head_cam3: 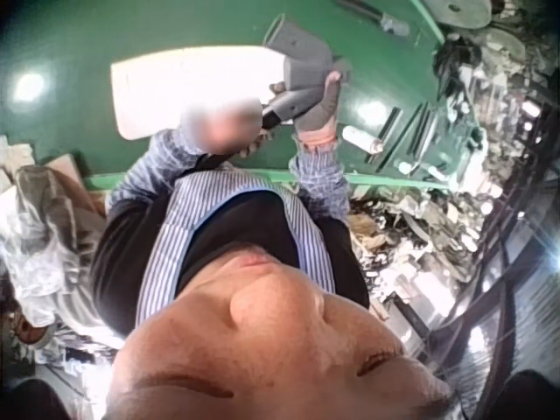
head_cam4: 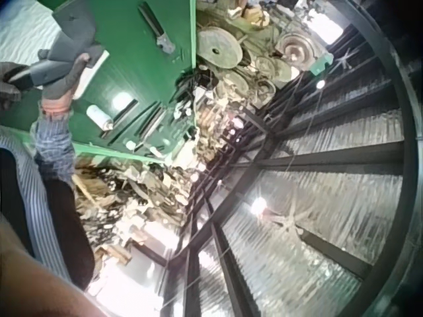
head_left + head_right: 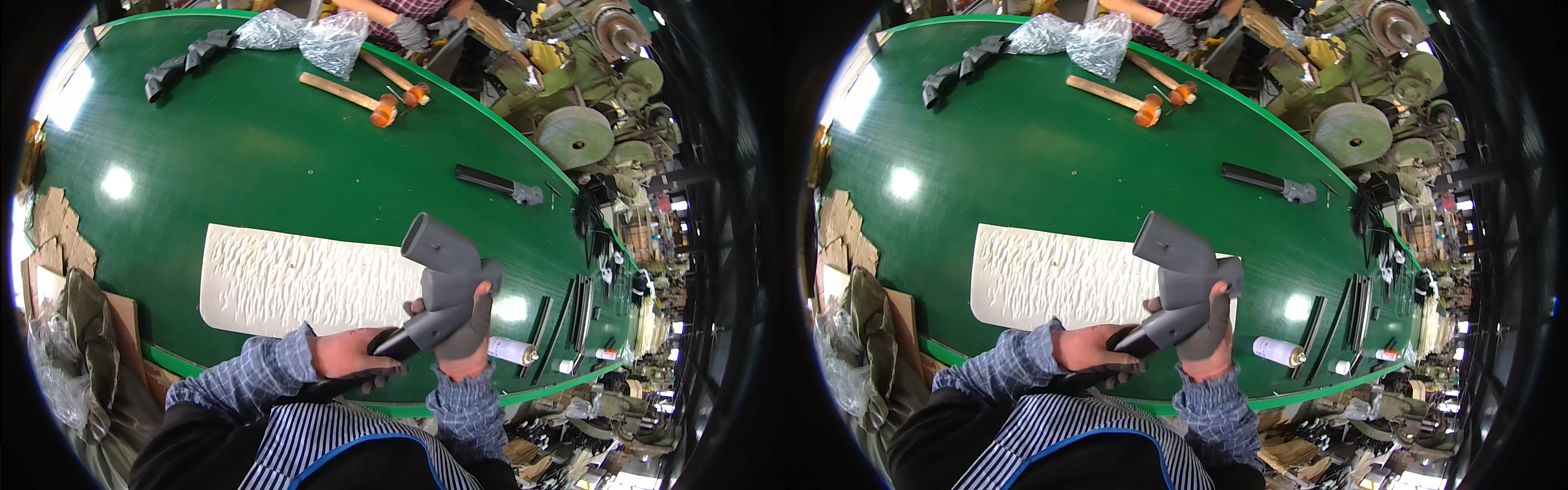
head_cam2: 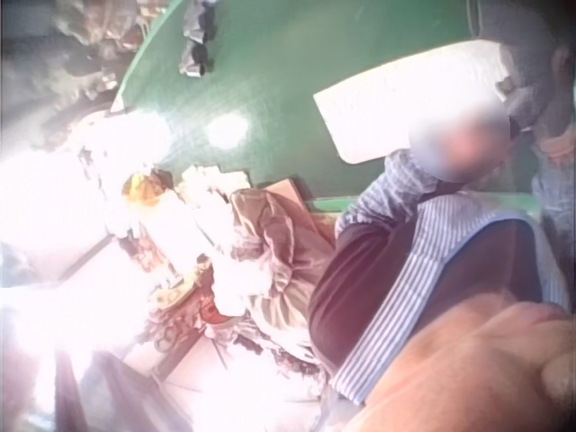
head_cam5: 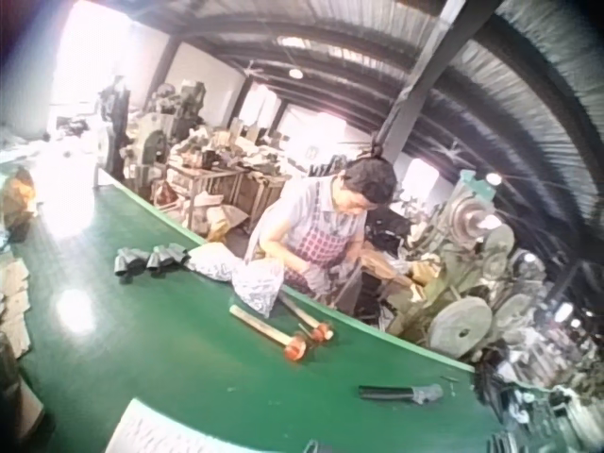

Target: The person assembles metal pipe components on a green workbench. They pick up and align parts, use a mallet to tap joints, and handle a spray can and pliers while working alongside another person.

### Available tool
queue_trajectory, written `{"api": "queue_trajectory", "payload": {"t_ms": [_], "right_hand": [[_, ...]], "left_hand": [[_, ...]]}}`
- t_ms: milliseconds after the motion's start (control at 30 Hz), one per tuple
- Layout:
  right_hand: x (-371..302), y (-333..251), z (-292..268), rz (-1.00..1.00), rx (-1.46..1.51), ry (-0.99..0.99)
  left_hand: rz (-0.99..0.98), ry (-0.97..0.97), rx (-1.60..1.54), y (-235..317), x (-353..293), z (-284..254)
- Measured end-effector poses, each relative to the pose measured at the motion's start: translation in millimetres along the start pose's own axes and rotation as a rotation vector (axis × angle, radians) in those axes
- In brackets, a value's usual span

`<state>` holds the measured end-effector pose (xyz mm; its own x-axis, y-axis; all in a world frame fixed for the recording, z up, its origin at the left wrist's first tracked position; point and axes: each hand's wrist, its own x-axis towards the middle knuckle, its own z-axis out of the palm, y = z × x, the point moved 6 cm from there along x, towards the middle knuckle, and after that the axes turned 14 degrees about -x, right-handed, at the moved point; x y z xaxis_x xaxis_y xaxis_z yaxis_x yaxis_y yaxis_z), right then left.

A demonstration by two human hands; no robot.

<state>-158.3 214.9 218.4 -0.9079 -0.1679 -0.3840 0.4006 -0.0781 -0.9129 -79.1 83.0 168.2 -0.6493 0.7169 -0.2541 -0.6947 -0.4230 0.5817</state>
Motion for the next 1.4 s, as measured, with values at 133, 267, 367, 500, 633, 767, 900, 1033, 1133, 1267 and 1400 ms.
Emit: {"api": "queue_trajectory", "payload": {"t_ms": [133, 267, 367, 500, 633, 767, 900, 1033, 1133, 1267, 1400], "right_hand": [[23.9, 21.3, 0.1, -0.194, 0.646, -0.257], [41.5, 49.3, 3.3, -0.217, 0.793, -0.331], [45.4, 56.4, 11.9, -0.228, 0.794, -0.338], [48.4, 57.3, 22.4, -0.15, 0.764, -0.273], [52.3, 57.2, 27.4, -0.023, 0.662, -0.172], [50.4, 54.9, 23.2, 0.01, 0.332, -0.038], [40.1, 50.0, 23.2, 0.006, 0.117, -0.112], [31.0, 51.0, 14.8, 0.034, 0.119, -0.168], [24.9, 53.5, 5.1, 0.062, 0.16, -0.169], [14.6, 50.2, -9.7, 0.038, 0.171, -0.151], [7.4, 41.4, -39.5, -0.037, 0.228, -0.076]], "left_hand": [[0.325, 0.384, 1.065, 25.6, -13.1, 13.1], [0.277, 0.477, 1.275, 29.9, -21.1, 16.5], [0.287, 0.488, 1.3, 34.0, -26.6, 11.5], [0.224, 0.478, 1.232, 31.0, -30.8, -2.9], [0.272, 0.367, 1.065, 31.8, -33.1, -16.9], [0.208, 0.319, 0.869, 28.4, -33.5, -32.4], [-0.053, 0.172, 0.213, 4.6, -24.8, -33.8], [-0.094, 0.109, -0.07, -7.5, -17.1, -25.5], [-0.176, 0.14, -0.096, -19.7, -13.6, -21.5], [-0.228, 0.213, -0.105, -33.4, -3.8, -10.6], [-0.16, 0.324, 0.146, -36.6, 12.8, -1.1]]}}
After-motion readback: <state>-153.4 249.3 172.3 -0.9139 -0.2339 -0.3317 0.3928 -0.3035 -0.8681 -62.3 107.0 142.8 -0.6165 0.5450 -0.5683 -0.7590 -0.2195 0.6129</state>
